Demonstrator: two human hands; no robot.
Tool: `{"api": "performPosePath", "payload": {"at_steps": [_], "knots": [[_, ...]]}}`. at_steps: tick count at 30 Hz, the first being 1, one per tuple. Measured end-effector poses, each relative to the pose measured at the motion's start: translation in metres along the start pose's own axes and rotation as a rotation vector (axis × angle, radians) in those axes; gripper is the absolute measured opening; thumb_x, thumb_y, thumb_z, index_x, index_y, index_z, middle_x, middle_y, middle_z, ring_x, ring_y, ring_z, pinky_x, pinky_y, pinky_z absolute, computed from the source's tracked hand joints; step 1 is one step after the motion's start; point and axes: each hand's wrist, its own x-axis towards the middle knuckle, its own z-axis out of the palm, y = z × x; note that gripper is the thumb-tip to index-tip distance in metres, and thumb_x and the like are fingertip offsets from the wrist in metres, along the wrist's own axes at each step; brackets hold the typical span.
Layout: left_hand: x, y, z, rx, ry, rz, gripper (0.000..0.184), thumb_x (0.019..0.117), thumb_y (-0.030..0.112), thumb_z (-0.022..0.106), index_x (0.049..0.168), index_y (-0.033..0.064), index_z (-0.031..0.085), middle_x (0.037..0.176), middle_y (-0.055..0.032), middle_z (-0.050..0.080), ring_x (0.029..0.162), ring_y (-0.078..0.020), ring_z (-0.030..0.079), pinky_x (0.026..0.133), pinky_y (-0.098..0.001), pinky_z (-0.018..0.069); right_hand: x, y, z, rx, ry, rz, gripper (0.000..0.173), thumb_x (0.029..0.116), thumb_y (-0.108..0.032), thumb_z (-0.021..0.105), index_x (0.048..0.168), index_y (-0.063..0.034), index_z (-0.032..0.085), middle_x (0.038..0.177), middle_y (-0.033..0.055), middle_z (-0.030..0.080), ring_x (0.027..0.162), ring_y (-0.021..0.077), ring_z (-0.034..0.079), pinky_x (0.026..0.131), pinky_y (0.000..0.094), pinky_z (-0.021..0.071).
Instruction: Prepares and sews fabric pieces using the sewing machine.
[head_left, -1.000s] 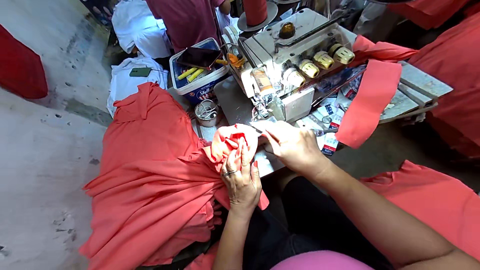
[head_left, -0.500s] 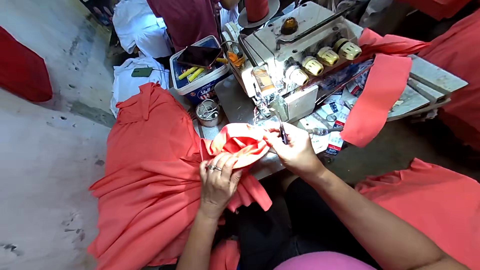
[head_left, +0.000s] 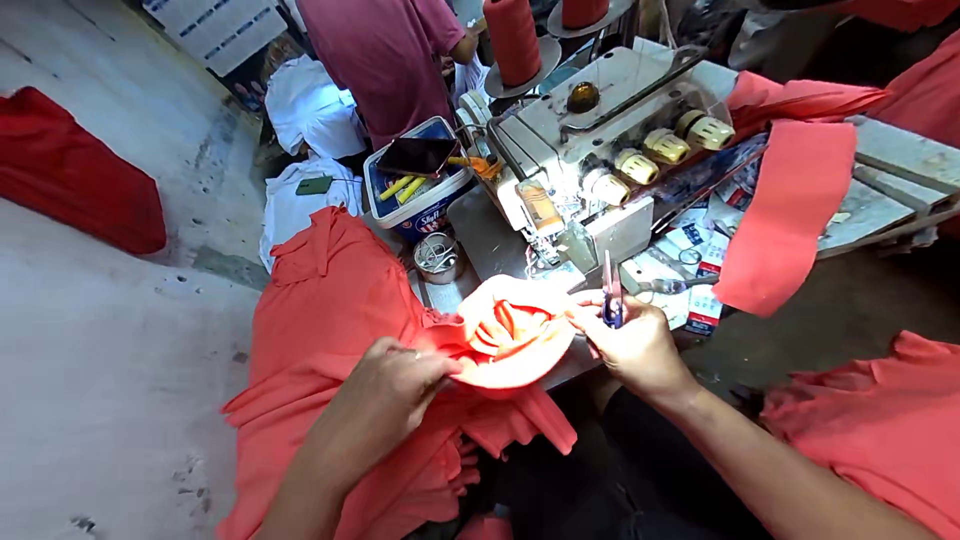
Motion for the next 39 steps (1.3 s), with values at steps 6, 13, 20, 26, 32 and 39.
{"api": "performPosePath", "payload": {"at_steps": [6,13,20,26,32,39], "knots": [[0.083,0.012,0.013,-0.165,-0.151,0.294,0.021,0.1001,0.016,0.058,0.090,0.0079,0.075,0.113,-0.0078,0.075,0.101,-0.0168,0.072,0.084,-0.0310,0.0576,-0.005,-0.001,0.006,0.057,-0.090,-0.266,0.008,0.0905,0.000,0.064,0.095,-0.0044,0.067,0.082,-0.0092,0.067,0.073,-0.0088,0.061,0.071,0.0101,0.0531],[0.106,0.017,-0.002,-0.140,-0.354,0.114,0.016,0.0988,0.004,0.060,0.098,-0.0030,0.074,0.093,-0.0168,0.068,0.091,-0.0301,0.066,0.081,-0.0423,0.0513,-0.002,0.003,0.006,-0.054,-0.170,-0.604,0.009,0.0947,-0.003,0.060,0.099,0.0038,0.063,0.086,0.0033,0.066,0.079,-0.0057,0.060,0.077,0.0091,0.0506],[0.052,-0.011,0.003,0.012,0.118,0.139,0.016,0.0962,0.003,0.060,0.095,-0.0008,0.075,0.095,-0.0172,0.071,0.094,-0.0290,0.069,0.087,-0.0389,0.0530,0.009,0.010,-0.017,-0.490,-0.485,-0.974,0.024,0.0977,-0.016,0.052,0.091,-0.0024,0.071,0.067,0.0070,0.063,0.060,0.0153,0.060,0.054,0.0267,0.0457],[0.028,-0.030,0.041,0.032,0.357,0.166,0.017,0.1021,0.015,0.061,0.102,-0.0008,0.068,0.093,-0.0153,0.070,0.095,-0.0228,0.068,0.096,-0.0339,0.0495,0.014,0.006,-0.029,-0.503,-0.465,-1.066,0.027,0.0989,-0.015,0.047,0.083,-0.0040,0.067,0.063,0.0056,0.056,0.057,0.0143,0.053,0.052,0.0264,0.0380],[0.022,-0.032,0.058,0.085,0.484,0.205,0.009,0.1007,0.009,0.061,0.098,0.0016,0.065,0.095,-0.0148,0.069,0.098,-0.0232,0.066,0.098,-0.0319,0.0473,0.008,0.014,-0.029,-0.451,-0.443,-1.031,0.027,0.1012,-0.015,0.048,0.087,-0.0029,0.067,0.068,0.0078,0.059,0.061,0.0138,0.054,0.055,0.0237,0.0406],[0.020,-0.030,0.065,0.042,0.564,0.196,0.010,0.1033,0.014,0.059,0.099,0.0052,0.057,0.097,-0.0095,0.064,0.098,-0.0173,0.062,0.095,-0.0271,0.0468,0.003,0.019,-0.027,-0.421,-0.424,-1.029,0.024,0.1019,-0.014,0.049,0.090,-0.0020,0.066,0.071,0.0085,0.059,0.064,0.0137,0.054,0.059,0.0224,0.0415]]}}
